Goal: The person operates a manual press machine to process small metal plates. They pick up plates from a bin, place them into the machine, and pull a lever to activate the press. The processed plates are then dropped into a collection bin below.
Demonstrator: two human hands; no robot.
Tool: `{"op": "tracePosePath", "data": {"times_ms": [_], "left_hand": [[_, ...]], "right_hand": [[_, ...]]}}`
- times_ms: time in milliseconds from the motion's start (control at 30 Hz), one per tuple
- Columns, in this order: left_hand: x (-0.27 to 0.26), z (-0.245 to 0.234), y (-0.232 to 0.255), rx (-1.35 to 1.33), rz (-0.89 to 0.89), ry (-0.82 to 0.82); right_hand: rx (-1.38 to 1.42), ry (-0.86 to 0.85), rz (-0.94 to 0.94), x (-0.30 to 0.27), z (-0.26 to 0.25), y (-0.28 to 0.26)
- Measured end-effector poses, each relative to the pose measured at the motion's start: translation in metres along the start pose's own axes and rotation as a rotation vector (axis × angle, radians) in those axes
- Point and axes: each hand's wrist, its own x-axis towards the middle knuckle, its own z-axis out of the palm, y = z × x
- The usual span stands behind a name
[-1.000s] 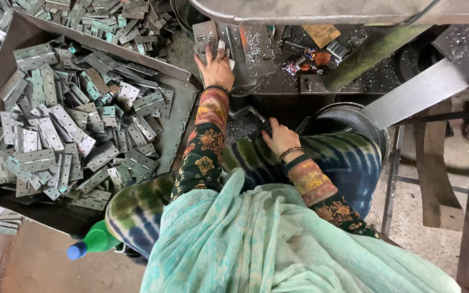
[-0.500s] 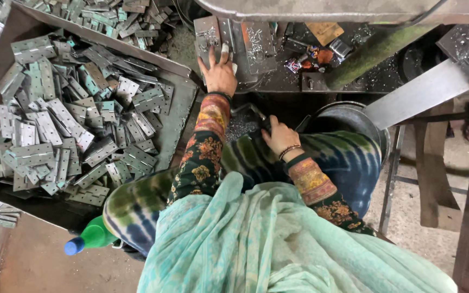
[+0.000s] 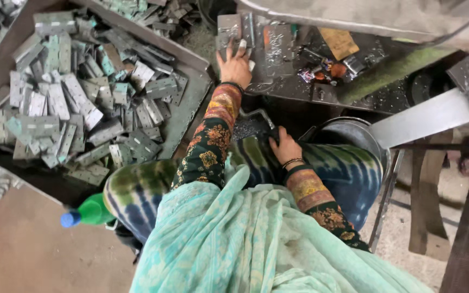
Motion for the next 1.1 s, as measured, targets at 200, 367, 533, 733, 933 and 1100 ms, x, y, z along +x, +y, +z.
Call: {"op": "tracePosePath", "data": {"times_ms": [200, 367, 533, 733, 933, 1100], "left_hand": [[-0.067, 0.014, -0.066, -0.038, -0.055, 0.344], [-0.124, 0.018, -0.154, 0.145, -0.341, 0.157], [-0.131, 0.023, -0.21, 0.387, -0.423, -0.181], [-0.124, 0.014, -0.238, 0.3, -0.348, -0.035], [-0.124, 0.007, -0.235, 0.303, -0.378, -0.131], [-0.122, -0.001, -0.232, 0.258, -0.385, -0.3]], "right_hand": [[-0.118, -0.107, -0.033, 0.002, -0.069, -0.025], [-0.164, -0.131, -0.02, 0.005, -0.085, -0.044], [-0.171, -0.101, -0.035, 0.002, -0.084, -0.041], [-0.189, -0.13, -0.007, 0.008, -0.084, -0.043], [-0.195, -0.152, 0.005, 0.005, -0.087, -0.051], [-0.18, -0.161, 0.001, 0.004, -0.088, -0.052]]}}
